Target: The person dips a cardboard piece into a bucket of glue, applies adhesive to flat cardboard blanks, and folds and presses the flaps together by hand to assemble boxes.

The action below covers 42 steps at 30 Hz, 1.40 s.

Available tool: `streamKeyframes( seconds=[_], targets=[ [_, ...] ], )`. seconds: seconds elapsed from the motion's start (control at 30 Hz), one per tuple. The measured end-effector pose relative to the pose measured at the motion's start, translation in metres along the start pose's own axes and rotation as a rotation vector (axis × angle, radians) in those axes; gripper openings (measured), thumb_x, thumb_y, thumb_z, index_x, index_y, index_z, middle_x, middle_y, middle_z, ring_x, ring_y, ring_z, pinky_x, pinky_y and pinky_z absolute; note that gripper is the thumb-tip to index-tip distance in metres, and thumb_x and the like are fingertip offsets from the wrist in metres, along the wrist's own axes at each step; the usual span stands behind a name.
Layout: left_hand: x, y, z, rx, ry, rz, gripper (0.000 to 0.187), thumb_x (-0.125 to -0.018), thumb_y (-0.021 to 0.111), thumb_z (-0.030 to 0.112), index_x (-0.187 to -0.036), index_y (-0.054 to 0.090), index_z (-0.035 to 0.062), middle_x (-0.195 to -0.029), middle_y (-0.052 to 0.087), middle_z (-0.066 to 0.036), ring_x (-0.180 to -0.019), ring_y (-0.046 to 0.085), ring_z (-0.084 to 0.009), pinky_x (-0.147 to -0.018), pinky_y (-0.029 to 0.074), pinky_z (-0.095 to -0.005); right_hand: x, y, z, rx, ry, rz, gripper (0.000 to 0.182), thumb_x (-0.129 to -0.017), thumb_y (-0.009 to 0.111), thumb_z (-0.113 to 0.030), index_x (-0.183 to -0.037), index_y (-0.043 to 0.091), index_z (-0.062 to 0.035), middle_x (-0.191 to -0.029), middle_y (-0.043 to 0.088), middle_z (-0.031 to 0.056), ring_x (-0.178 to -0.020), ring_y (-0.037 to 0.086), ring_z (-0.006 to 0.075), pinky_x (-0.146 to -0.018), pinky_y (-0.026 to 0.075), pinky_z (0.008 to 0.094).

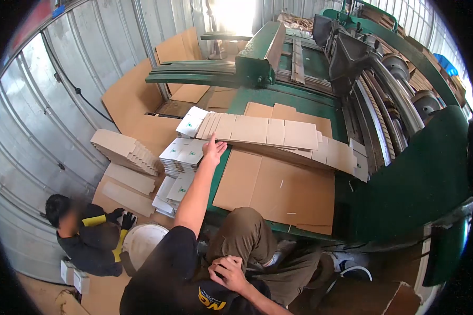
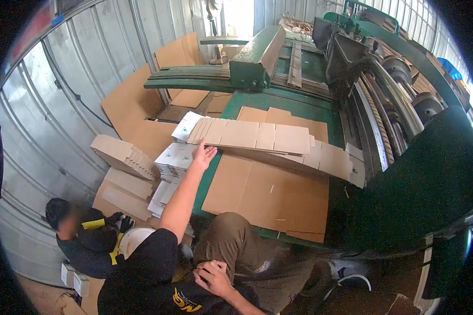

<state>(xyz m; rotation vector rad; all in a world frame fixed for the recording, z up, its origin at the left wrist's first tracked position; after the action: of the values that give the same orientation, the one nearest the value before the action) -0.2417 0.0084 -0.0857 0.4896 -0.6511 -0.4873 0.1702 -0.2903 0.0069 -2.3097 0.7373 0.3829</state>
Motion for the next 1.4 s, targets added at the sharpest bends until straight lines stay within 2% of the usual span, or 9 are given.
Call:
streamKeyframes(
  seconds=[0.33,0.43,0.57,0.8,0.97,1.13,1.2,1.27,1.4],
  targets=[
    [0.043,0.039,0.017,-0.05,0.191,-0.016,0.027,-0.096,0.072,0.012,-0.113,0.058,-0.0023,-0.101,0.066,-0.013,-0.088,0.071,-0.0251,-0.079,0.067,-0.0396,-0.004,-0.01,-0.008,-0.02,0.028,0.014,0.015,-0.084,0.08,-0.013,-0.096,0.072,-0.0104,-0.104,0.068,0.0027,-0.098,0.065,0.0205,-0.095,0.037,0.0373],
    [0.081,0.042,0.042,-0.051,0.315,-0.039,0.027,-0.096,0.072,0.012,-0.113,0.058,-0.002,-0.104,0.066,-0.012,-0.089,0.071,-0.0244,-0.078,0.067,-0.0402,-0.025,-0.046,-0.006,-0.593,0.203,-0.038,0.01,-0.087,0.076,-0.007,-0.096,0.073,-0.0049,-0.095,0.074,0.0087,-0.09,0.071,0.0224,-0.084,0.052,0.0368],
    [0.132,0.03,0.074,-0.035,0.462,-0.161,0.026,-0.097,0.073,0.014,-0.112,0.056,-0.0003,-0.102,0.064,-0.01,-0.084,0.069,-0.0213,-0.077,0.067,-0.0391,-0.098,-0.177,-0.036,-0.165,0.123,0.14,0.014,-0.085,0.078,-0.008,-0.096,0.072,-0.0022,-0.098,0.075,0.0105,-0.094,0.073,0.0248,-0.086,0.056,0.037],
    [0.248,0.018,0.086,-0.141,0.543,-0.372,0.025,-0.1,0.073,0.015,-0.116,0.056,0.0055,-0.102,0.064,-0.005,-0.094,0.066,-0.0149,-0.08,0.066,-0.0375,-0.262,-0.267,-0.018,0.81,-0.223,0.163,0.083,-0.093,0.073,-0.039,-0.162,0.033,-0.015,-0.149,0.051,0.0258,-0.142,0.043,0.0476,-0.123,0.029,0.0518],
    [0.268,0.001,0.071,-0.175,0.567,-0.507,0.035,-0.1,0.074,0.018,-0.126,0.055,0.0067,-0.108,0.065,-0.004,-0.096,0.066,-0.0133,-0.08,0.066,-0.0365,-0.281,-0.249,0.042,0.568,0.177,-0.286,0.062,-0.096,0.062,-0.024,-0.154,0.044,-0.0123,-0.139,0.06,0.0262,-0.13,0.056,0.0453,-0.11,0.045,0.0502],
    [0.25,-0.024,0.038,-0.11,0.391,-0.537,0.036,-0.1,0.073,0.016,-0.129,0.054,0.008,-0.116,0.066,-0.005,-0.104,0.068,-0.0167,-0.092,0.065,-0.0411,-0.258,-0.225,0.061,0.416,0.092,-0.18,0.049,-0.097,0.064,-0.016,-0.145,0.054,-0.0099,-0.119,0.068,0.0213,-0.116,0.063,0.0411,-0.099,0.046,0.0521],
    [0.242,-0.042,0.024,-0.242,0.334,-0.429,0.029,-0.102,0.069,0.015,-0.126,0.056,0.0058,-0.115,0.068,-0.008,-0.103,0.068,-0.0176,-0.094,0.059,-0.0365,-0.251,-0.215,0.059,0.714,-0.001,-0.134,0.05,-0.096,0.057,-0.011,-0.146,0.055,-0.0161,-0.117,0.066,0.0154,-0.114,0.062,0.0343,-0.093,0.046,0.0503],
    [0.211,-0.082,0.005,-0.59,0.731,-0.254,0.021,-0.099,0.07,0.011,-0.116,0.061,0.0033,-0.114,0.07,-0.01,-0.096,0.069,-0.0212,-0.087,0.056,-0.0358,-0.247,-0.205,0.072,0.805,-0.043,-0.137,0.051,-0.095,0.057,-0.01,-0.146,0.055,-0.0183,-0.115,0.065,0.0126,-0.113,0.061,0.0312,-0.093,0.044,0.0485],
    [0.209,-0.131,-0.004,-0.949,0.887,-0.06,0.015,-0.091,0.071,0.006,-0.104,0.064,0.0022,-0.109,0.069,-0.013,-0.095,0.067,-0.0312,-0.085,0.052,-0.0427,-0.229,-0.184,0.114,0.935,-0.094,-0.116,0.056,-0.093,0.057,-0.007,-0.147,0.055,-0.0225,-0.114,0.063,0.0075,-0.113,0.058,0.0267,-0.095,0.042,0.0464]
  ],
)
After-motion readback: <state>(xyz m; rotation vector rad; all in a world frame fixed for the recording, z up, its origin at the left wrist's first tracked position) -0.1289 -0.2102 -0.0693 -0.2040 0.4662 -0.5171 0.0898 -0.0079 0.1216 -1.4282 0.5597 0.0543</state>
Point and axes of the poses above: each hand's wrist, its own x-axis away from the middle knuckle, its own y-axis out of the palm, z = x × y, the point moved 4 cm from there along -x, towards the middle knuckle
